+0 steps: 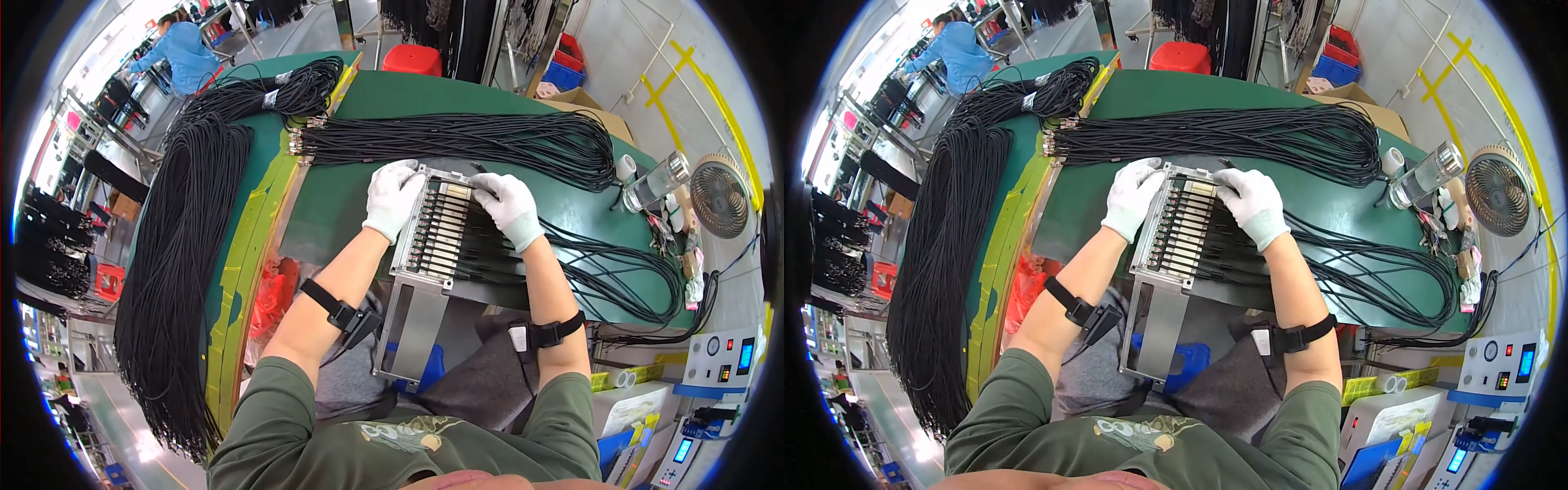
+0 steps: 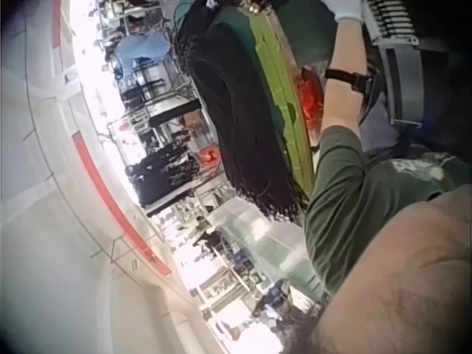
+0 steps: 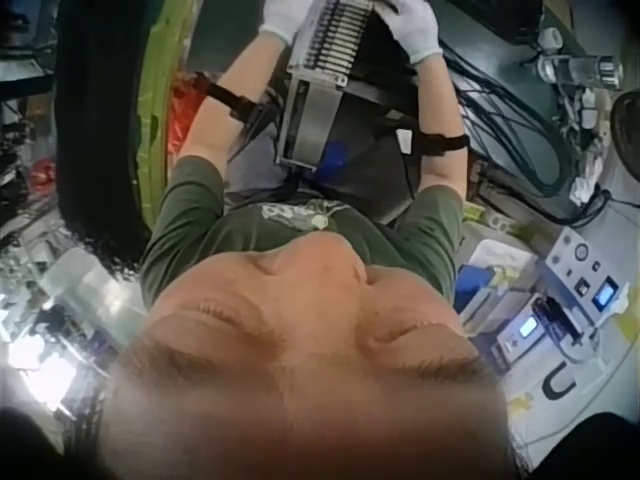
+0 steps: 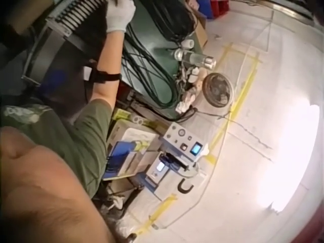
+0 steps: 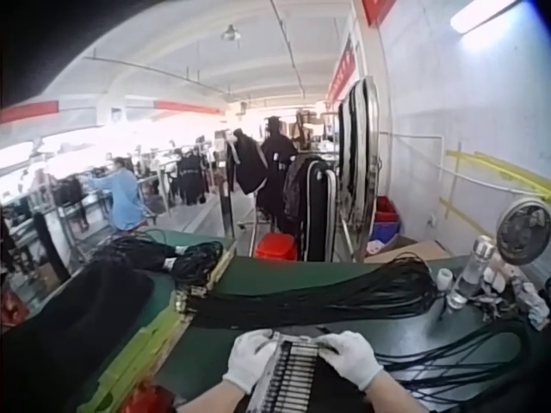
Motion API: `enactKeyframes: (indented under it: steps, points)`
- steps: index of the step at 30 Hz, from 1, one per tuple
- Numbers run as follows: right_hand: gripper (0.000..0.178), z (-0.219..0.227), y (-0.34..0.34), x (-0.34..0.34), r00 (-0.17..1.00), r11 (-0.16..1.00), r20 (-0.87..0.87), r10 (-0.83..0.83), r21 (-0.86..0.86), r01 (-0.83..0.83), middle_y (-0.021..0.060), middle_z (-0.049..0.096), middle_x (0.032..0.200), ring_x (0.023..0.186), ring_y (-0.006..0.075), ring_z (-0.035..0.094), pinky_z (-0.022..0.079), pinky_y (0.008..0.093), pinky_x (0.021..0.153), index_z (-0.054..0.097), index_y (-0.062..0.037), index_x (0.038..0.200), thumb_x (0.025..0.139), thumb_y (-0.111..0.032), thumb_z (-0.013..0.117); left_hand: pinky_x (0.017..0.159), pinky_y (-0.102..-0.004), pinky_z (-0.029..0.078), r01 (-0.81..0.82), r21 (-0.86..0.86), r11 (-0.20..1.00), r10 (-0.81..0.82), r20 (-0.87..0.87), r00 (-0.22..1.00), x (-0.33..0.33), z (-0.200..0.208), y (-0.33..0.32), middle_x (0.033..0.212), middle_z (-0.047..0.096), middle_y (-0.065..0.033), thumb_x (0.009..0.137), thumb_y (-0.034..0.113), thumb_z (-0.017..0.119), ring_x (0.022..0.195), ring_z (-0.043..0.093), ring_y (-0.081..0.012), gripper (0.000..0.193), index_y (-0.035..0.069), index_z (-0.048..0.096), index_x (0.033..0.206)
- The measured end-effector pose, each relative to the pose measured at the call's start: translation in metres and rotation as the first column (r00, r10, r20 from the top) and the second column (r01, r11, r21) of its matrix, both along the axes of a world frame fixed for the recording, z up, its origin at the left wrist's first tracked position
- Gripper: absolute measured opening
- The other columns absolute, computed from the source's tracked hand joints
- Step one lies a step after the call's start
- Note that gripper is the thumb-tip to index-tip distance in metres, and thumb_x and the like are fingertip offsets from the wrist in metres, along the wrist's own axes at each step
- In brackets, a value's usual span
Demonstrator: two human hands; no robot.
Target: The recorder is assembling wire harnesses by inserting individual cable ends into a connector housing held in a fixture.
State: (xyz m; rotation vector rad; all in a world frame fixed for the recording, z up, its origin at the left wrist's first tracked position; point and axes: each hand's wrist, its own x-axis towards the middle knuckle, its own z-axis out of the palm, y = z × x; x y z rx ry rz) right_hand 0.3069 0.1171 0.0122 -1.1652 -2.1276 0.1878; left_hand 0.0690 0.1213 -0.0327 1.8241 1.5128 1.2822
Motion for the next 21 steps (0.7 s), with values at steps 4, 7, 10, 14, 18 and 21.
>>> enactKeyframes:
  steps: [4, 7, 10, 14, 18, 21]
  points:
    - [0.015, 0.003, -0.001, -0.003, 0.991, 0.995, 0.133, 0.012, -0.096, 0.001, 0.0081, 0.070, 0.085, 0.083, 0.0301, 0.063, 0.049, 0.0409, 0.076, 0.072, -0.0107, 0.092, 0.082, -0.021, 0.066, 0.095, -0.0388, 0.046, -0.117, 0.044, 0.992, 0.125, -0.252, 0.960, 0.005, 0.009, -0.006, 0.109, 0.070, -0.0099, 0.089, 0.029, 0.063, 0.107, 0.060, -0.0291, 0.026, 0.008, 0.072, 0.100]
    - [0.014, -0.005, 0.005, 0.002, 0.956, 0.992, 0.275, -0.102, -0.047, 0.119, 0.0067, 0.070, 0.082, 0.083, 0.0285, 0.062, 0.049, 0.0398, 0.076, 0.072, -0.0122, 0.091, 0.083, -0.022, 0.065, 0.093, -0.0393, 0.046, -0.127, 0.029, 0.991, 0.130, -0.244, 0.961, 0.006, 0.009, -0.006, 0.105, 0.071, -0.0081, 0.090, 0.031, 0.062, 0.103, 0.061, -0.0293, 0.027, 0.009, 0.073, 0.099]
    - [0.014, -0.006, 0.006, 0.000, 0.946, 0.991, 0.299, -0.124, -0.017, 0.135, 0.0057, 0.069, 0.081, 0.083, 0.0280, 0.062, 0.049, 0.0395, 0.075, 0.072, -0.0126, 0.090, 0.083, -0.023, 0.066, 0.091, -0.0400, 0.045, -0.104, 0.041, 0.994, 0.111, -0.285, 0.952, 0.002, 0.004, -0.004, 0.103, 0.071, -0.0082, 0.090, 0.031, 0.060, 0.099, 0.062, -0.0295, 0.026, 0.010, 0.073, 0.099]
    - [0.014, -0.009, 0.007, 0.001, 0.929, 0.989, 0.341, -0.142, 0.009, 0.148, 0.0048, 0.068, 0.079, 0.081, 0.0277, 0.061, 0.048, 0.0396, 0.074, 0.072, -0.0132, 0.089, 0.083, -0.024, 0.066, 0.090, -0.0393, 0.045, -0.141, 0.007, 0.990, 0.135, -0.335, 0.933, 0.004, 0.001, -0.003, 0.101, 0.071, -0.0073, 0.090, 0.031, 0.059, 0.099, 0.063, -0.0285, 0.025, 0.012, 0.073, 0.100]
    - [0.014, -0.008, 0.008, 0.001, 0.917, 0.989, 0.373, -0.144, 0.015, 0.149, 0.0048, 0.068, 0.079, 0.081, 0.0276, 0.061, 0.048, 0.0400, 0.074, 0.072, -0.0135, 0.089, 0.083, -0.025, 0.066, 0.092, -0.0402, 0.045, -0.134, 0.070, 0.988, 0.150, -0.347, 0.926, 0.002, -0.008, 0.000, 0.102, 0.071, -0.0062, 0.091, 0.032, 0.059, 0.099, 0.063, -0.0280, 0.026, 0.013, 0.073, 0.102]
    - [0.014, -0.008, 0.008, -0.001, 0.924, 0.990, 0.358, -0.136, 0.025, 0.136, 0.0049, 0.067, 0.079, 0.082, 0.0277, 0.061, 0.048, 0.0401, 0.074, 0.072, -0.0136, 0.089, 0.083, -0.025, 0.066, 0.096, -0.0414, 0.044, -0.110, 0.008, 0.994, 0.106, -0.355, 0.929, -0.001, -0.010, 0.000, 0.112, 0.069, -0.0084, 0.091, 0.034, 0.059, 0.106, 0.060, -0.0288, 0.027, 0.016, 0.072, 0.106]
